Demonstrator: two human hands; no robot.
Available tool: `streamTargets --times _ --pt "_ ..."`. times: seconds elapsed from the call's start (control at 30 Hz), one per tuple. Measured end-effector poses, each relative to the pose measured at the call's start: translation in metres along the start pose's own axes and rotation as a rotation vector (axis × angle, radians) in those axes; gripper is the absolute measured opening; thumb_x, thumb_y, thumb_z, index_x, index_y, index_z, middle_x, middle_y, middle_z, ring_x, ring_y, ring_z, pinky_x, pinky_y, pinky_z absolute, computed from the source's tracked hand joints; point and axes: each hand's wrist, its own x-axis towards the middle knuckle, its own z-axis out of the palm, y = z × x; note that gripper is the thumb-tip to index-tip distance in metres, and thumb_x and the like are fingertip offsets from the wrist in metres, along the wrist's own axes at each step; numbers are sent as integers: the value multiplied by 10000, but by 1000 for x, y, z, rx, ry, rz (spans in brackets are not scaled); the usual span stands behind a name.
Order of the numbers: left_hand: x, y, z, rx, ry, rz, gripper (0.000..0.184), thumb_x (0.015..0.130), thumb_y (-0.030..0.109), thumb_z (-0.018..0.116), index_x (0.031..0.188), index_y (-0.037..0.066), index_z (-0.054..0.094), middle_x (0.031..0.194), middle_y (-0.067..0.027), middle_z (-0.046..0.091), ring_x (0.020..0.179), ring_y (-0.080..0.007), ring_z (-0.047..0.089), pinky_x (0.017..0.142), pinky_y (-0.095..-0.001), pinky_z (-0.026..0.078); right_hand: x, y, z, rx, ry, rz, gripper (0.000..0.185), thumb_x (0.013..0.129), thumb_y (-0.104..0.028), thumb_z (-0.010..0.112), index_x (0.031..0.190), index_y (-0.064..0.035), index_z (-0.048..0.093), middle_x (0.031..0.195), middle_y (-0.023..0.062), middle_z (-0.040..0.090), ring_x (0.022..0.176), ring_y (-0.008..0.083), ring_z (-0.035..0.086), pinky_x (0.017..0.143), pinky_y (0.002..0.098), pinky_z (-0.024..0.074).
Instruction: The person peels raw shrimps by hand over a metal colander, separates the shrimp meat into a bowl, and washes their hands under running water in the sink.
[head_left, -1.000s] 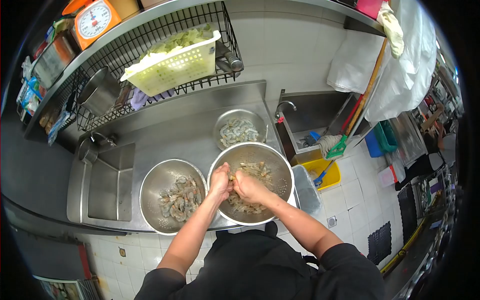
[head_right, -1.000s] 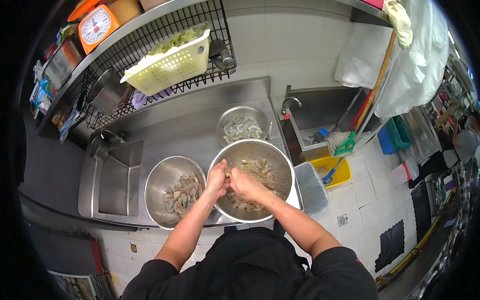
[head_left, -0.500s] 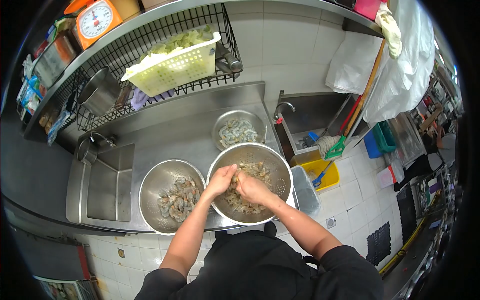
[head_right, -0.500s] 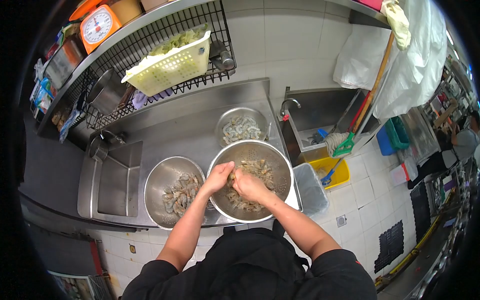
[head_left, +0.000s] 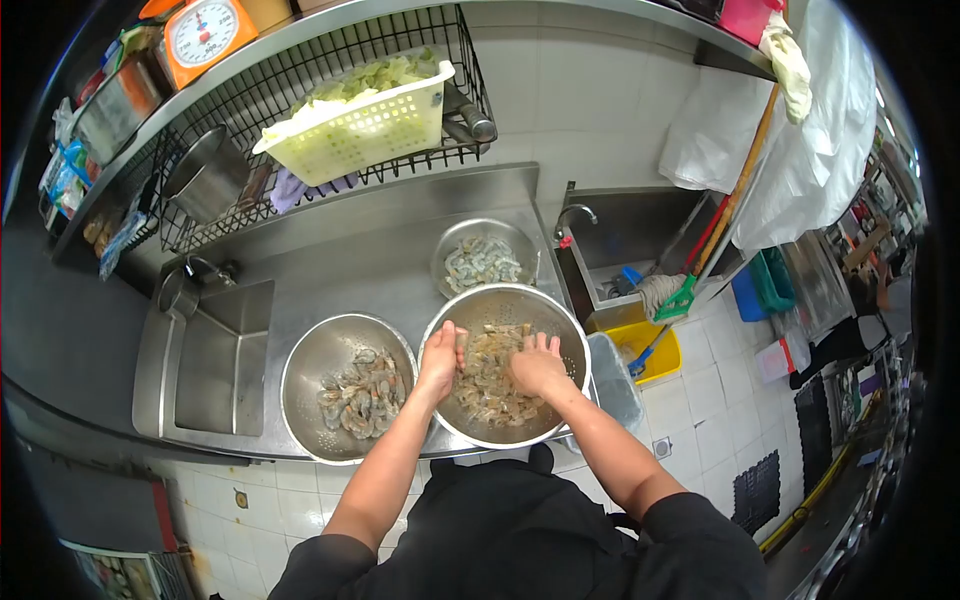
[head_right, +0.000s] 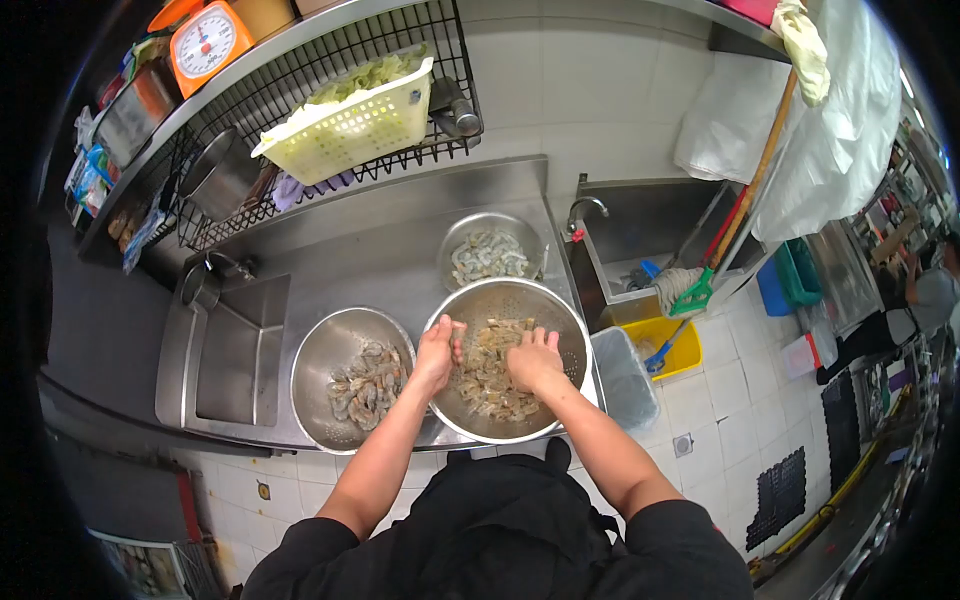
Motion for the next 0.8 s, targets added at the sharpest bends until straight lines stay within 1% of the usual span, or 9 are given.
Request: streamTargets --times 0.03,0.07,0.1,0.2,0.33,0.43,0.5,0.6,0.8 --pt "-2 0 2 5 -7 2 249 1012 280 493 1012 54 597 808 -58 613 701 -166 581 647 -354 478 1 0 -4 -277 16 -46 251 905 -201 534 1075 -17 544 942 230 592 958 396 575 874 514 413" --pt "-4 0 5 -105 -39 21 222 1009 246 499 1069 53 592 841 -51 624 751 -162 597 689 -338 492 1 -6 -7 -103 -40 74 301 935 -210 506 1173 -33 559 1031 257 597 1000 423 578 908 543 404" --pt "-11 3 9 -218 -66 34 215 1007 212 505 1126 53 588 873 -44 635 802 -159 613 732 -322 506 7 -5 0 -106 -40 71 301 935 -210 506 1173 -33 559 1031 257 597 1000 423 578 908 543 404" --pt "-28 14 23 -371 -112 28 218 993 136 516 1180 42 576 974 -88 660 904 -175 637 797 -298 498 10 -6 17 717 -334 178 347 988 -209 429 1252 5 498 1114 302 595 1042 471 569 909 524 432" --pt "-28 9 25 -395 -126 67 227 979 104 531 1189 26 570 1012 -106 668 950 -181 641 849 -286 489 7 -16 32 783 -169 200 387 981 -190 453 1296 35 480 1147 304 594 1077 445 580 914 442 461" --pt "-25 -1 23 -464 -123 87 236 964 74 545 1191 11 566 1004 -111 668 964 -195 641 873 -316 508 5 -25 34 774 -107 170 384 952 -153 470 1276 50 498 1082 294 621 1032 427 612 873 431 488" --pt "-23 -4 22 -510 -103 54 240 954 48 546 1187 -10 562 1013 -123 663 969 -205 639 894 -336 521 6 -32 40 728 59 201 302 908 -161 510 1119 43 580 895 278 638 855 435 638 739 457 507" --pt "-19 -6 21 -576 -81 21 225 954 38 537 1167 -31 560 1021 -134 656 979 -214 636 886 -339 533 11 -41 38 714 24 323 285 858 -148 532 1035 66 599 812 256 638 786 422 645 691 474 505" --pt "-8 1 14 -555 -96 -72 171 931 26 572 1089 -39 567 1006 -137 647 914 -217 629 851 -342 540 10 -46 40 635 74 283 248 813 -115 546 969 69 605 731 255 607 691 435 623 637 473 487"
